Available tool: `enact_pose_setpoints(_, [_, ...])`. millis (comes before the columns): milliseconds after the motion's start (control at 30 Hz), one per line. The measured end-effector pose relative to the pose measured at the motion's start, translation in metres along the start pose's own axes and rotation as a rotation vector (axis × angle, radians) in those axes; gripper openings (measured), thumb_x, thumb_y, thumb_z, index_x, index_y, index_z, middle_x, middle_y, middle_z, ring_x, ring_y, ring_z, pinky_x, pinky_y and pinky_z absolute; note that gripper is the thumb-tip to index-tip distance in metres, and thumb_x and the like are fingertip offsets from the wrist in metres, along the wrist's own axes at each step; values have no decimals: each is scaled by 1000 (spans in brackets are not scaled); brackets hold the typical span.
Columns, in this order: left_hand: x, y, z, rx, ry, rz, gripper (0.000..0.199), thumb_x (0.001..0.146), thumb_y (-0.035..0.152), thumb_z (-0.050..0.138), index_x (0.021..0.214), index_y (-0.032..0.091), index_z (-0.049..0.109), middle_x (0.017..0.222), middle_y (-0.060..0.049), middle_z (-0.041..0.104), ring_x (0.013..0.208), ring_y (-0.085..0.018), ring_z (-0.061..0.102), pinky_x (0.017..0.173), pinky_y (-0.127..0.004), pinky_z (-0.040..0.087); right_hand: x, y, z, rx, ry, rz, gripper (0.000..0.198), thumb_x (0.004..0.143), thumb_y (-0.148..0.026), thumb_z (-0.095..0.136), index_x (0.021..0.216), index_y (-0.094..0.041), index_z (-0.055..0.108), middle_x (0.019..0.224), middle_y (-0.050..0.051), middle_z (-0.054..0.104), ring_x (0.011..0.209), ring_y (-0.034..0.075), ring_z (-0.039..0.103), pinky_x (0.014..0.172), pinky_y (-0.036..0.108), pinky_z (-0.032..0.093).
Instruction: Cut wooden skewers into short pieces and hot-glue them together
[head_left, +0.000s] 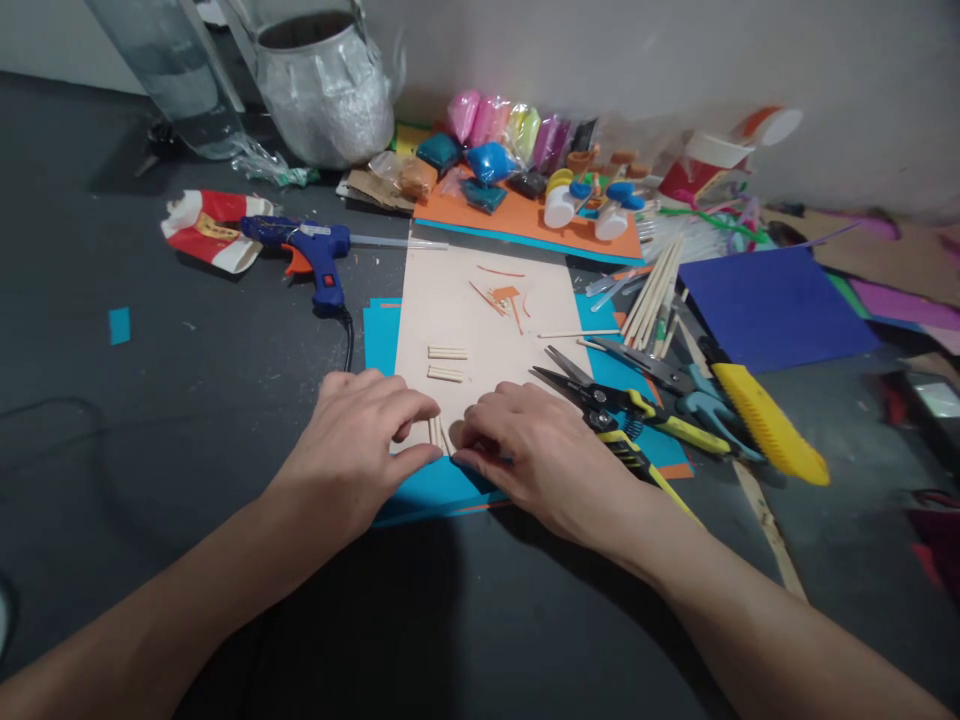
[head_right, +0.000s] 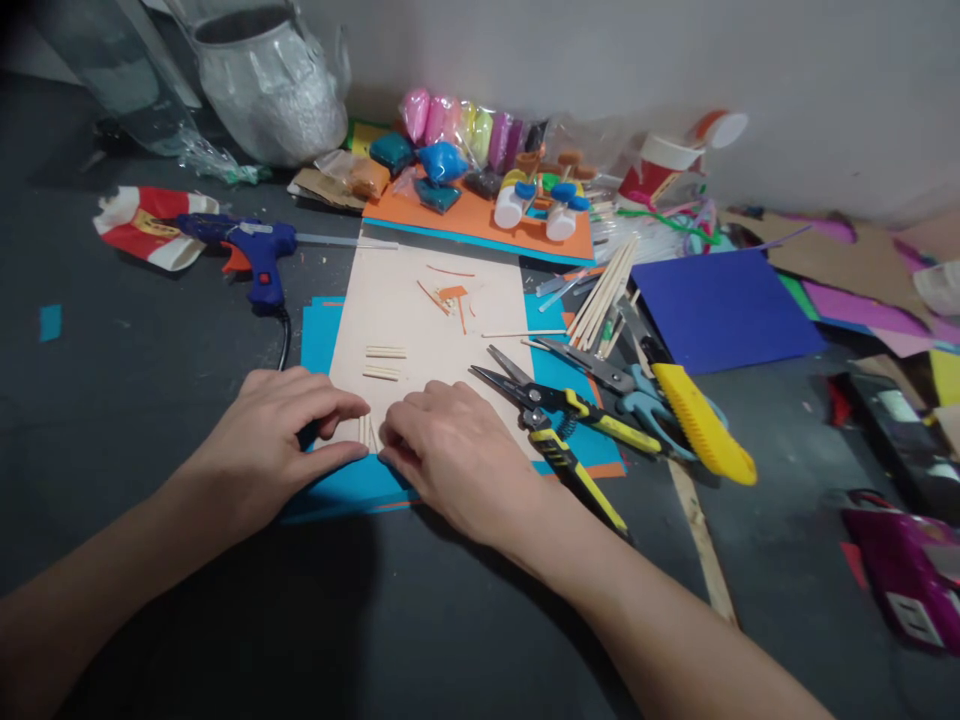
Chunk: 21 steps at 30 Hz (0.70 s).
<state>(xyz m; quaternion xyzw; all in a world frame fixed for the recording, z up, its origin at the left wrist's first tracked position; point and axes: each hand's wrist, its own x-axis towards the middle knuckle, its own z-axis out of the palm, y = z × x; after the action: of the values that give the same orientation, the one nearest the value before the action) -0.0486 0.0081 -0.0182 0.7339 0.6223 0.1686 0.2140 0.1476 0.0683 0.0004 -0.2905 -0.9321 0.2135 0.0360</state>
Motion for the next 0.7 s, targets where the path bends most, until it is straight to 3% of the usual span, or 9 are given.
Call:
enact_pose_setpoints(367, [0,1,-1,14,-24,-19,15,86,33,68,95,22,68,78,0,63,82,-20,56,78,-38,31,0,-4,5,-18,63,80,9,88,-25,69,89,-17,64,77,3,62,70,19,52,67,30,35])
enact_pose_setpoints(700, [1,2,-2,-4,-38,-50,15,86,34,67,95,22,65,78,1,63,82,-21,57,77,-37,32,3,-5,5,-36,71,33,9,91,-25,65,87,-17,67,78,4,63,74,20,51,69,32,34])
